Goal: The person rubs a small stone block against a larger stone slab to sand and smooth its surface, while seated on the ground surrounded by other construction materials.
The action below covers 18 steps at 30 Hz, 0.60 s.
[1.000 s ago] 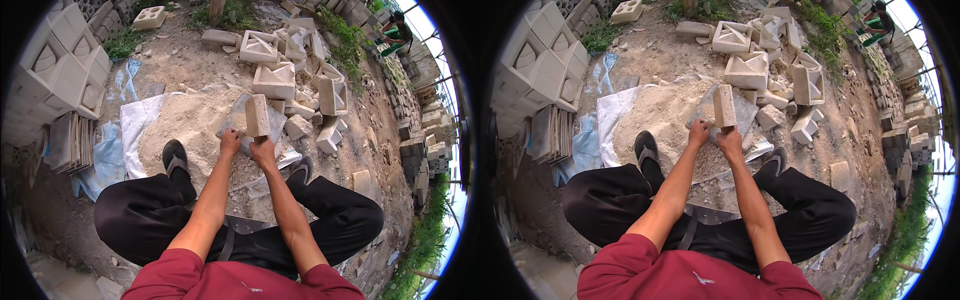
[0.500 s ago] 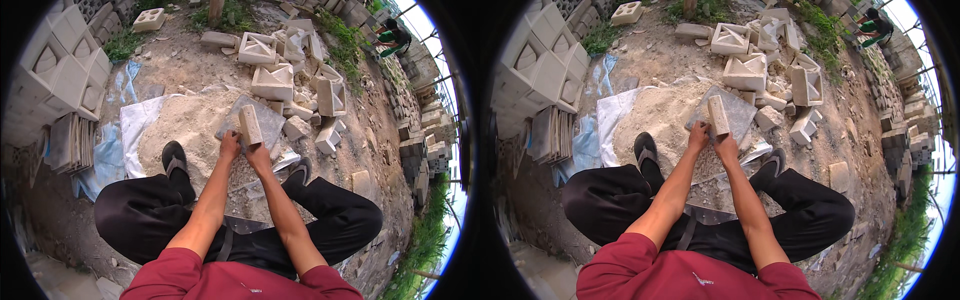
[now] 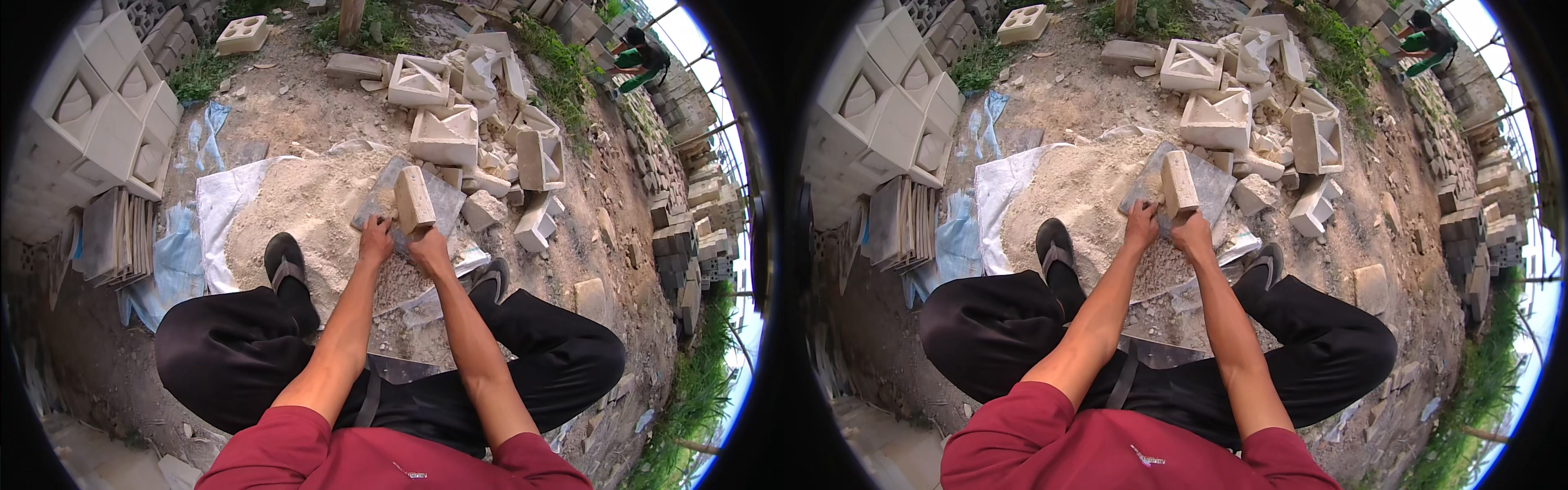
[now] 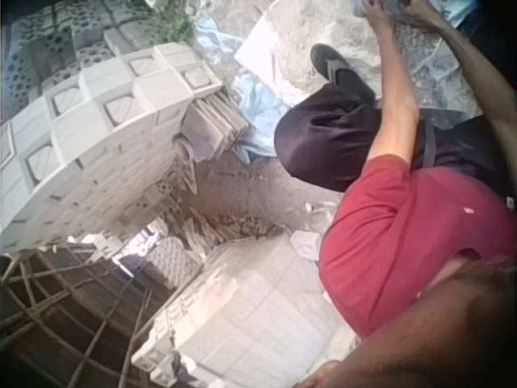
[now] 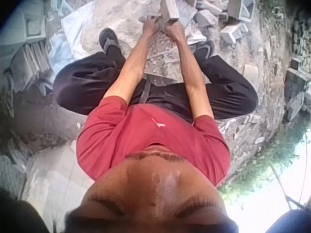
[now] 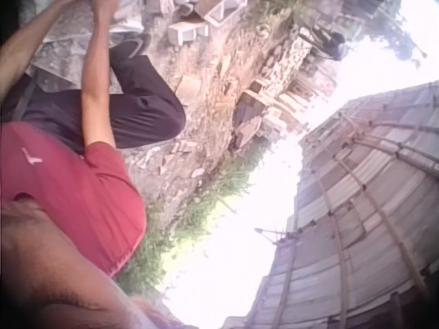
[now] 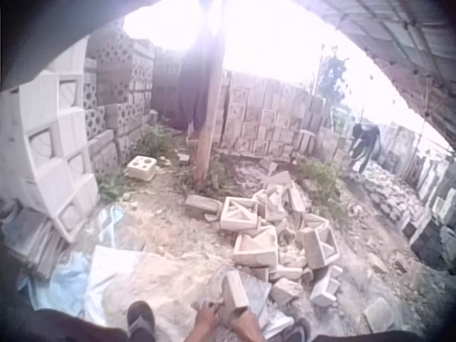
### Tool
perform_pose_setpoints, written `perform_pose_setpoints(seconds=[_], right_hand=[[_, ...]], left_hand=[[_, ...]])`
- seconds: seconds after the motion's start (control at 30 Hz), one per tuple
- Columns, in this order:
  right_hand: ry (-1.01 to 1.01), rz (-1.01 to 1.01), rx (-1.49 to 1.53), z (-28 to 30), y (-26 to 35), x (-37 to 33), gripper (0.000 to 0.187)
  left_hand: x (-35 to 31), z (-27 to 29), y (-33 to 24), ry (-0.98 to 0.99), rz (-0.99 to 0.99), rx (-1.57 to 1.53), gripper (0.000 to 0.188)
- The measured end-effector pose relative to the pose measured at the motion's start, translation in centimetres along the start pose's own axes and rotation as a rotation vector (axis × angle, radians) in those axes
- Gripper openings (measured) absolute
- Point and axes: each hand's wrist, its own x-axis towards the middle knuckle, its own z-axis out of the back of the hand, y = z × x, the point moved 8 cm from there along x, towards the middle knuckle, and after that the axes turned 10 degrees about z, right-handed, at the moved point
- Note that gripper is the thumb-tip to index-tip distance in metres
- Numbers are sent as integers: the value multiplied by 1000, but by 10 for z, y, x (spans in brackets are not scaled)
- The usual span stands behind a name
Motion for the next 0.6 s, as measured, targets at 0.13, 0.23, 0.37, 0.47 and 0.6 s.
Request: perform_pose_setpoints(seconds=[0.13, 0.23, 0.37, 0.47, 0.6], right_hand=[[-112, 68, 88, 7, 10, -5, 46], [-104, -14, 50, -5, 7, -22, 47], [-41, -14, -4, -2, -8, -12, 50], [-77, 5, 53, 6, 4, -7, 51], [-115, -25, 21, 3, 6, -21, 47]], left_hand=[[-5, 2, 2, -5, -16, 0, 39], [-3, 3, 0, -5, -27, -16, 39], [2, 1, -7, -13, 3, -2, 39], [-3, 3, 1, -15, -1, -5, 38], [-3, 4, -2, -9, -6, -24, 38]])
